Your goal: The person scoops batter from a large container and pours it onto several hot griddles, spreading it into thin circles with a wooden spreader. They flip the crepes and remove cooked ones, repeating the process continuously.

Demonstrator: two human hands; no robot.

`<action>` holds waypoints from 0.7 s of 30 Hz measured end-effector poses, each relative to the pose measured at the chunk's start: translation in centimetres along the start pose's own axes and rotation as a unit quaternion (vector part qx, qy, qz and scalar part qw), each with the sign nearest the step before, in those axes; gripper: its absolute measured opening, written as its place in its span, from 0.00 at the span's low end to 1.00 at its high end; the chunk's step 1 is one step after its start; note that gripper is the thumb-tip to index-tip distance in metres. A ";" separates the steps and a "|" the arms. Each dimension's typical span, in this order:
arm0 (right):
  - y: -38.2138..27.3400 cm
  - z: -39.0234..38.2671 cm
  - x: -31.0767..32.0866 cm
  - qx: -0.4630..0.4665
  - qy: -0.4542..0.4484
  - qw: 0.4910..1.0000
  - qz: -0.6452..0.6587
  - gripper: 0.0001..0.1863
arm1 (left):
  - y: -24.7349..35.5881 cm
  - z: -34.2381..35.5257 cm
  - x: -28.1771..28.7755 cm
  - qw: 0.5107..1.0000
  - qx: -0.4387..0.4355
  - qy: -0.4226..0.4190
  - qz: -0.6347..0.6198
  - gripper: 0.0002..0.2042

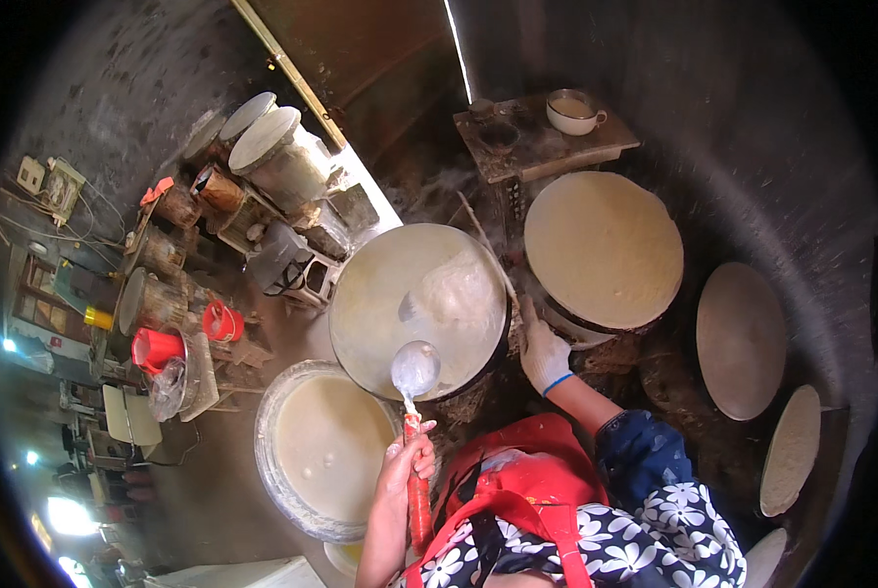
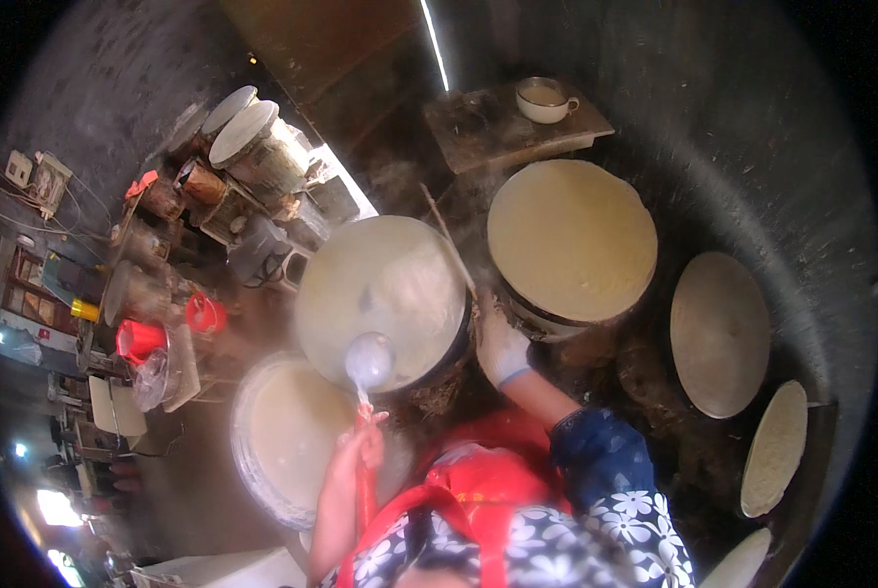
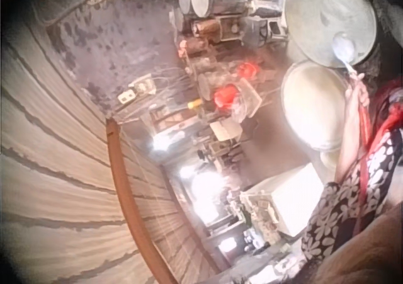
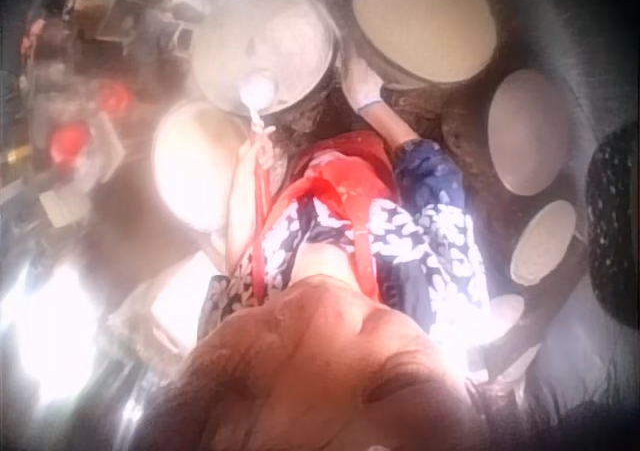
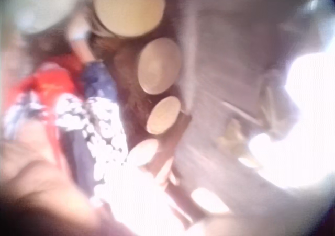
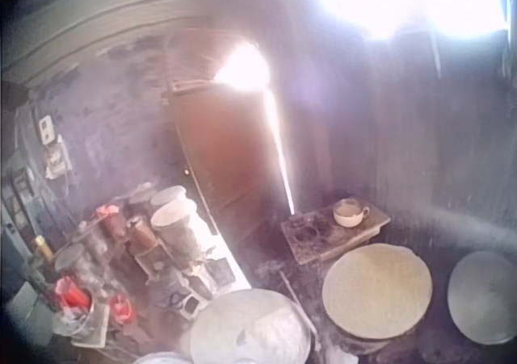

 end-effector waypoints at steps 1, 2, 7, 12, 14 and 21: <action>0.6 0.4 -0.3 0.008 0.016 1.000 -0.016 0.32 | 0.2 0.2 0.2 1.000 -0.002 -0.012 0.003 0.20; 0.7 0.5 -0.3 0.016 0.026 0.999 -0.031 0.32 | 0.0 0.3 0.6 1.000 -0.001 -0.019 0.004 0.20; -3.3 -3.4 -1.8 0.087 -0.056 0.994 -0.025 0.31 | -0.2 1.3 1.8 0.999 0.010 -0.042 0.021 0.20; -5.0 -4.0 0.3 0.150 -0.086 0.983 -0.058 0.30 | 0.1 3.4 2.2 0.999 0.006 -0.040 0.021 0.19; -2.8 -5.1 -0.6 0.071 -0.015 0.996 -0.055 0.33 | 0.4 4.3 1.3 0.999 0.007 -0.037 0.016 0.17; -6.2 -9.9 -5.7 0.046 -0.018 0.998 0.039 0.37 | 4.3 7.6 -0.4 0.995 -0.086 0.049 0.023 0.13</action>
Point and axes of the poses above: each hand's wrist, its own z-axis towards the middle knuckle, its own x-axis out of the back of the hand, y = z × x, the point moved 1 cm from there along z, towards the middle knuckle, and after that the axes turned 9 degrees about x, right-handed, at the moved point
